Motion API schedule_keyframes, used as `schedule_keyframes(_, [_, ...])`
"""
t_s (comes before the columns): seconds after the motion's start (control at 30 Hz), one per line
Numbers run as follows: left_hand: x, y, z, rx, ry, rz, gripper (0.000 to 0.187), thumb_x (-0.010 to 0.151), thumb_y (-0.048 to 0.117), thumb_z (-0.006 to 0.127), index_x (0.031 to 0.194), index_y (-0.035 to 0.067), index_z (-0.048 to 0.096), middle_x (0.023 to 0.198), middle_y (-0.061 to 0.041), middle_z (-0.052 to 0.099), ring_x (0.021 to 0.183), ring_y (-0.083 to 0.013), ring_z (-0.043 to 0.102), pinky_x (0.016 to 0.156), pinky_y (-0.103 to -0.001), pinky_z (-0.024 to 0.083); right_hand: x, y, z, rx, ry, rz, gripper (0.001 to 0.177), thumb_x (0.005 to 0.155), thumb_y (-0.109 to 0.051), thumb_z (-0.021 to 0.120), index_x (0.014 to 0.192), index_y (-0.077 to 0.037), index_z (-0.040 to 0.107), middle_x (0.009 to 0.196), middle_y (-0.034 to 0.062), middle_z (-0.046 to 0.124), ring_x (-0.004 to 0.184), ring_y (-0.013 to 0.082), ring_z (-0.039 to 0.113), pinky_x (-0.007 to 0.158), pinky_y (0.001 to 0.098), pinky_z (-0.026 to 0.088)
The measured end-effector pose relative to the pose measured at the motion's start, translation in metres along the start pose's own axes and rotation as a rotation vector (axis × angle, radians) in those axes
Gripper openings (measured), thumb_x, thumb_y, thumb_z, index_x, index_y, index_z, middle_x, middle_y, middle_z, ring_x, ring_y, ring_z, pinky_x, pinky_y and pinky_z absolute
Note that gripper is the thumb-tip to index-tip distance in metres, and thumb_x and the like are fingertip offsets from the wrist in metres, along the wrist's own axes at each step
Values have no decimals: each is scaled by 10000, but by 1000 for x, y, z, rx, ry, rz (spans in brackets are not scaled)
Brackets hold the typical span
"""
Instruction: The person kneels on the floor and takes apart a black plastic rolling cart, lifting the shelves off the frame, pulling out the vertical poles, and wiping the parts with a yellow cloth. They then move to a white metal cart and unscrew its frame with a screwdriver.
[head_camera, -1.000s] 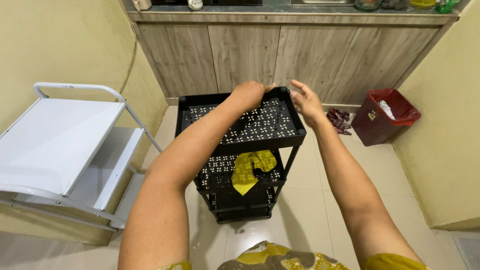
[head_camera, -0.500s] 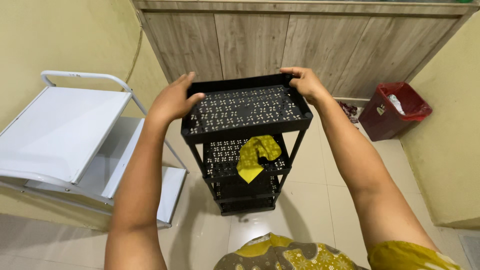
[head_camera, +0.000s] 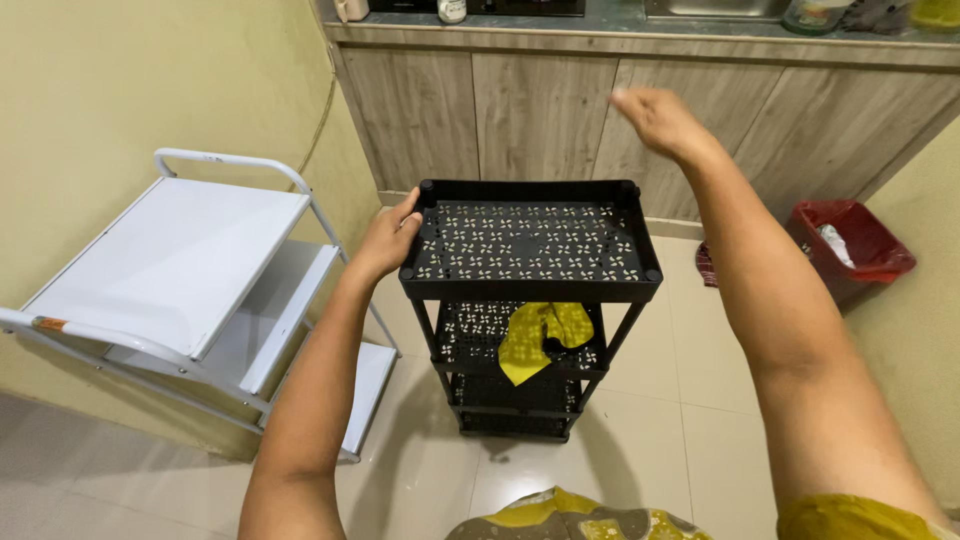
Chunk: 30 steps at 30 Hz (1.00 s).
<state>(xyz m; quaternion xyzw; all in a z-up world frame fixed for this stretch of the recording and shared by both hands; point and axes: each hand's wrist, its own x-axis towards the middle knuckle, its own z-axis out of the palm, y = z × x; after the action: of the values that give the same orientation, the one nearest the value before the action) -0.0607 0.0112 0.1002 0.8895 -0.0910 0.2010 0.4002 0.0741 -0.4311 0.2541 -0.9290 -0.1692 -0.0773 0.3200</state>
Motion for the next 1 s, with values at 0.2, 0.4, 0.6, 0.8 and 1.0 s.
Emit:
schedule_keyframes(0.2, [-12,11,0,-65,-3,-26,551,1012,281,520,1535,123,448,1373,-261,618,1310,-338,596,1081,-371,435,5,-3,36,-50,70,-166,613,1015,-563,450,1474,-171,565,1455,206,549,1338,337,510,1129,473,366])
schedule_keyframes(0.4, [-12,24,-5,60,-39,-16,645,1028,346,519,1582,75,330,1446,-281,541,1369,-381,525,1135,-413,389,10,48,90,30,-136,-173,651,1019,-561,463,1509,-133,474,1511,191,495,1411,349,439,1150,424,343])
schedule_keyframes(0.6, [53,70,-38,211,136,94,819,1072,590,407,1665,113,105,1711,-237,163,1582,-465,64,1292,-548,126,18,62,98,104,10,-234,612,1014,-506,511,1478,-108,521,1445,197,586,1359,339,548,1127,410,413])
schedule_keyframes(0.8, [108,87,-17,370,57,-38,902,932,831,260,1642,352,-22,1743,-145,-83,1585,-383,-97,1173,-752,-24,5,64,94,-62,155,-306,558,1047,-466,538,1485,-120,559,1410,263,583,1323,437,518,1100,480,401])
schedule_keyframes(1.0, [100,38,28,420,-191,-213,1024,815,923,288,1624,397,-55,1723,-154,-103,1579,-384,-139,1147,-776,-31,-41,17,57,-96,86,-225,581,1032,-457,523,1529,-157,520,1440,265,540,1352,437,491,1132,497,389])
